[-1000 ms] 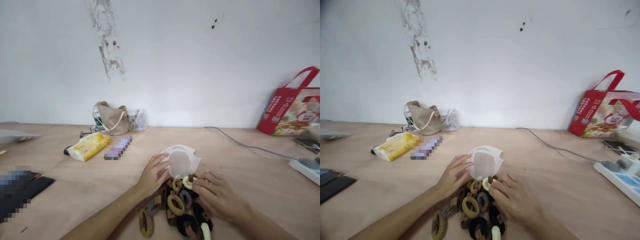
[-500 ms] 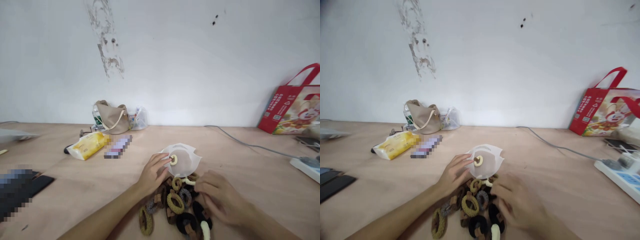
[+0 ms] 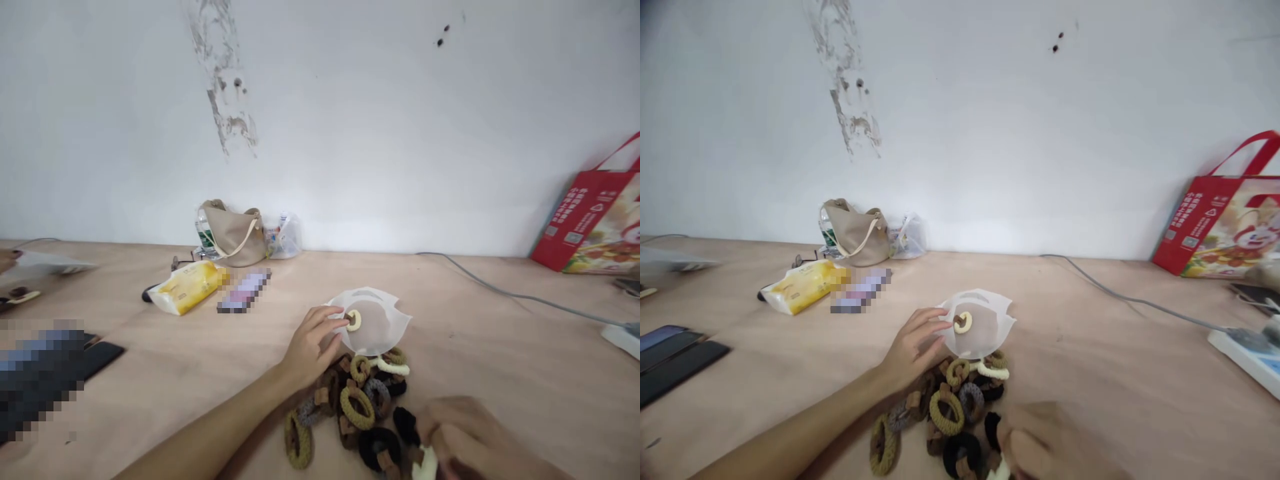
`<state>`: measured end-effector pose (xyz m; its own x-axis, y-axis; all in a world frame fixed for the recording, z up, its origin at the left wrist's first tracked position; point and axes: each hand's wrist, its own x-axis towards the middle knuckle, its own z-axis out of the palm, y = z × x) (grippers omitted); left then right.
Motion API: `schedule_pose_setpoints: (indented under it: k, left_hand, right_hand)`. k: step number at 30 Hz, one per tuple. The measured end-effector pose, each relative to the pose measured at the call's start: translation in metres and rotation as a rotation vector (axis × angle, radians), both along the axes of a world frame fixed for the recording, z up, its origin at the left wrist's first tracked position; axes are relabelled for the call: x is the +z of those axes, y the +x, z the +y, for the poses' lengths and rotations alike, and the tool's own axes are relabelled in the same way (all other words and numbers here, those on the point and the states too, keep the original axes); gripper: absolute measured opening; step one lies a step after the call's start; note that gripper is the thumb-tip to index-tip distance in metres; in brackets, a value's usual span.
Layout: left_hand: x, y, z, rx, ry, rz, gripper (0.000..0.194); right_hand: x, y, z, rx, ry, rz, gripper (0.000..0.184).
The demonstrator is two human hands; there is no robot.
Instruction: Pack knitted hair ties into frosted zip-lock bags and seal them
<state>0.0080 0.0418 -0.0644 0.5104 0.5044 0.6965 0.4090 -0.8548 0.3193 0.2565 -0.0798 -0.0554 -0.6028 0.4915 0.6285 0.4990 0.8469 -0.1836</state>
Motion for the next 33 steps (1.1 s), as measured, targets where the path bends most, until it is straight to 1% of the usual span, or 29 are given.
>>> schedule_pose_setpoints:
  k: [2, 4, 7, 9, 12, 14, 16, 19, 22, 26, 30, 33]
  left_hand:
    - [0.000, 0.000, 0.000, -0.001, -0.001, -0.004, 0.024]
    - [0.000, 0.000, 0.001, 0.001, -0.001, -0.007, 0.024]
    - [0.000, 0.000, 0.000, 0.014, 0.000, -0.009, 0.025]
    - [0.001, 0.000, -0.001, 0.025, -0.004, -0.008, 0.026]
    - [0.001, 0.000, -0.002, 0.028, -0.012, -0.008, 0.025]
    - [0.001, 0.001, -0.002, 0.021, -0.013, -0.010, 0.024]
    - [0.001, 0.001, -0.002, 0.013, -0.010, -0.014, 0.024]
    - [0.001, 0.002, -0.002, 0.013, -0.003, -0.020, 0.024]
    - [0.001, 0.001, -0.003, 0.017, 0.000, -0.017, 0.024]
    - [0.001, 0.001, -0.003, 0.022, -0.003, -0.012, 0.024]
    - [0.000, 0.003, -0.001, 0.032, -0.003, -0.017, 0.025]
    - [-0.002, 0.007, 0.000, 0.034, 0.001, -0.014, 0.028]
  right_hand:
    - [-0.001, 0.004, 0.011, -0.089, 0.037, 0.064, 0.019]
    - [-0.003, 0.004, 0.029, -0.175, 0.072, 0.101, 0.015]
    - [-0.006, -0.002, 0.054, -0.290, 0.113, 0.143, 0.019]
    - [-0.010, -0.007, 0.062, -0.289, 0.099, 0.103, 0.022]
    - [-0.017, -0.009, 0.058, -0.250, 0.047, -0.055, 0.020]
    - [-0.019, -0.008, 0.053, -0.259, 0.028, -0.127, 0.014]
    - [-0.020, -0.009, 0.049, -0.268, 0.042, -0.165, 0.012]
    - [-0.017, -0.011, 0.048, -0.266, 0.095, -0.186, 0.014]
    - [-0.012, -0.011, 0.046, -0.256, 0.126, -0.115, 0.016]
    - [-0.007, -0.007, 0.043, -0.254, 0.108, 0.042, 0.017]
    - [-0.009, -0.007, 0.049, -0.289, 0.058, 0.120, 0.015]
    - [-0.013, -0.010, 0.058, -0.333, 0.103, 0.173, 0.015]
